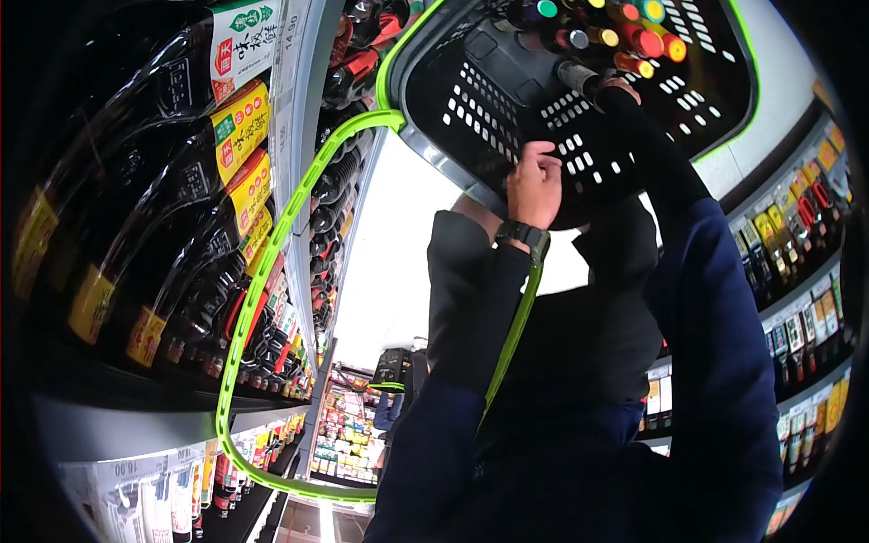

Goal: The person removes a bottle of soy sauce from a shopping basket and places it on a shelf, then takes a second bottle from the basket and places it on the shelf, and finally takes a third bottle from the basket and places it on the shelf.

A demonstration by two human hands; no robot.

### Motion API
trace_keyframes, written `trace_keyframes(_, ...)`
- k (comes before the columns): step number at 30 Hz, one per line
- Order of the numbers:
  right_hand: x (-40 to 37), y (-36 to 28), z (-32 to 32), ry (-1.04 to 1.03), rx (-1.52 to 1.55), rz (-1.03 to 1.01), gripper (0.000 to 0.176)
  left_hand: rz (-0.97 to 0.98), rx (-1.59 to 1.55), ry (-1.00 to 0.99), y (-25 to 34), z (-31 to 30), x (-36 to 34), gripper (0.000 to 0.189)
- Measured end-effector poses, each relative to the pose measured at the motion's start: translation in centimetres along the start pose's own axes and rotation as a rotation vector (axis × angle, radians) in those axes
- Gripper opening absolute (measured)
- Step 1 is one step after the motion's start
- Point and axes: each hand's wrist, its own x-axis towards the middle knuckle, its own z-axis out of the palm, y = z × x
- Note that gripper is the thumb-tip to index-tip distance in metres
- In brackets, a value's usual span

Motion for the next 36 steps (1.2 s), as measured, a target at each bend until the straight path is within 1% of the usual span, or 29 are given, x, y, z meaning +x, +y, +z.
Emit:
trace_keyframes(1,-1.4,0.6,0.2,0.031,0.018,-0.025,0.021,-0.009,0.003,-0.01,0.2,-0.3,-0.3,0.022)
trace_keyframes(4,-7.1,2.1,-2.3,0.136,0.057,-0.097,0.025,-0.019,-0.018,0.019,0.2,-0.2,-2.1,0.023)
trace_keyframes(5,-8.6,2.8,-3.3,0.121,0.079,-0.128,0.028,-0.034,-0.021,0.017,0.3,-0.1,-2.8,0.023)
trace_keyframes(6,-10.0,3.8,-3.3,0.234,-0.002,-0.218,0.033,-0.035,-0.098,0.015,0.2,0.1,-3.7,0.023)
trace_keyframes(8,-15.2,5.3,-6.9,0.25,0.095,-0.204,0.035,-0.177,-0.201,-0.063,3.7,-1.2,-6.3,0.024)
trace_keyframes(9,-17.0,6.7,-7.0,0.42,0.024,-0.339,0.032,-0.208,-0.295,-0.078,4.2,-1.6,-7.6,0.027)
trace_keyframes(12,-24.4,10.9,-10.0,0.547,-0.144,-0.495,0.024,-0.183,-0.285,-0.099,7.1,-3.6,-11.4,0.029)
trace_keyframes(13,-26.7,12.2,-11.0,0.565,-0.113,-0.505,0.018,-0.17,-0.29,-0.095,8.4,-4.3,-12.7,0.029)
trace_keyframes(14,-29.1,13.8,-11.8,0.645,-0.173,-0.547,0.019,-0.14,-0.296,-0.097,8.9,-4.8,-13.8,0.029)
trace_keyframes(16,-33.3,17.4,-13.3,0.706,-0.231,-0.647,0.025,-0.088,-0.33,-0.084,11.0,-6.0,-15.9,0.03)
trace_keyframes(17,-35.4,19.3,-14.1,0.736,-0.265,-0.677,0.034,-0.042,-0.328,-0.065,12.3,-6.6,-17.2,0.031)
trace_keyframes(18,-37.4,21.0,-15.3,0.744,-0.257,-0.726,0.036,-0.022,-0.291,-0.036,13.8,-7.4,-18.4,0.034)
trace_keyframes(20,-41.5,24.2,-17.7,0.752,-0.245,-0.841,0.041,0.223,-0.167,0.097,17.0,-9.1,-21.2,0.04)
trace_keyframes(21,-43.4,25.8,-18.7,0.804,-0.231,-0.902,0.045,0.356,-0.017,0.14,18.7,-10.1,-22.9,0.043)
trace_keyframes(22,-45.2,27.1,-19.7,0.818,-0.231,-0.955,0.045,0.486,0.133,0.181,21.0,-11.1,-24.9,0.046)
trace_keyframes(23,-46.8,28.2,-20.6,0.828,-0.233,-1.011,0.046,0.516,0.152,0.155,23.1,-11.8,-27.1,0.043)
trace_keyframes(24,-48.3,29.1,-21.5,0.84,-0.236,-1.069,0.046,0.536,0.109,0.035,24.2,-12.4,-28.5,0.042)
trace_keyframes(26,-51.2,30.4,-23.2,0.878,-0.261,-1.171,0.04,0.395,-0.046,-0.319,24.9,-12.8,-30.9,0.041)
trace_keyframes(27,-52.6,30.6,-24.0,0.89,-0.274,-1.226,0.039,0.449,-0.012,-0.42,25.5,-12.7,-32.5,0.041)
trace_keyframes(28,-54.1,30.5,-25.0,0.904,-0.289,-1.281,0.038,0.403,0.006,-0.497,27.1,-13.0,-34.8,0.042)
trace_keyframes(29,-56.0,30.5,-26.0,1.004,-0.313,-1.351,0.031,0.351,-0.004,-0.604,27.8,-13.4,-35.8,0.044)
trace_keyframes(30,-57.3,30.3,-26.9,1.023,-0.35,-1.406,0.03,0.293,-0.014,-0.714,28.0,-14.0,-36.8,0.046)
trace_keyframes(31,-58.4,30.1,-27.3,1.04,-0.383,-1.456,0.029,0.224,-0.113,-0.846,28.3,-14.2,-37.9,0.049)
trace_keyframes(32,-59.4,29.8,-27.5,1.056,-0.414,-1.5,0.028,0.11,-0.25,-1.067,28.7,-14.4,-38.9,0.057)
trace_keyframes(33,-60.1,29.2,-27.6,1.074,-0.41,-1.57,0.03,0.041,-0.308,-1.135,28.4,-14.6,-39.7,0.063)
trace_keyframes(34,-61.3,28.5,-28.1,1.083,-0.433,-1.617,0.027,-0.026,-0.368,-1.204,27.8,-14.8,-40.2,0.069)
trace_keyframes(35,-62.3,27.9,-28.3,1.102,-0.439,-1.671,0.023,-0.046,-0.498,-1.229,26.8,-14.4,-40.9,0.079)
trace_keyframes(36,-63.1,27.1,-28.9,1.127,-0.455,-1.726,0.018,-0.019,-0.562,-1.277,26.6,-14.1,-41.6,0.082)
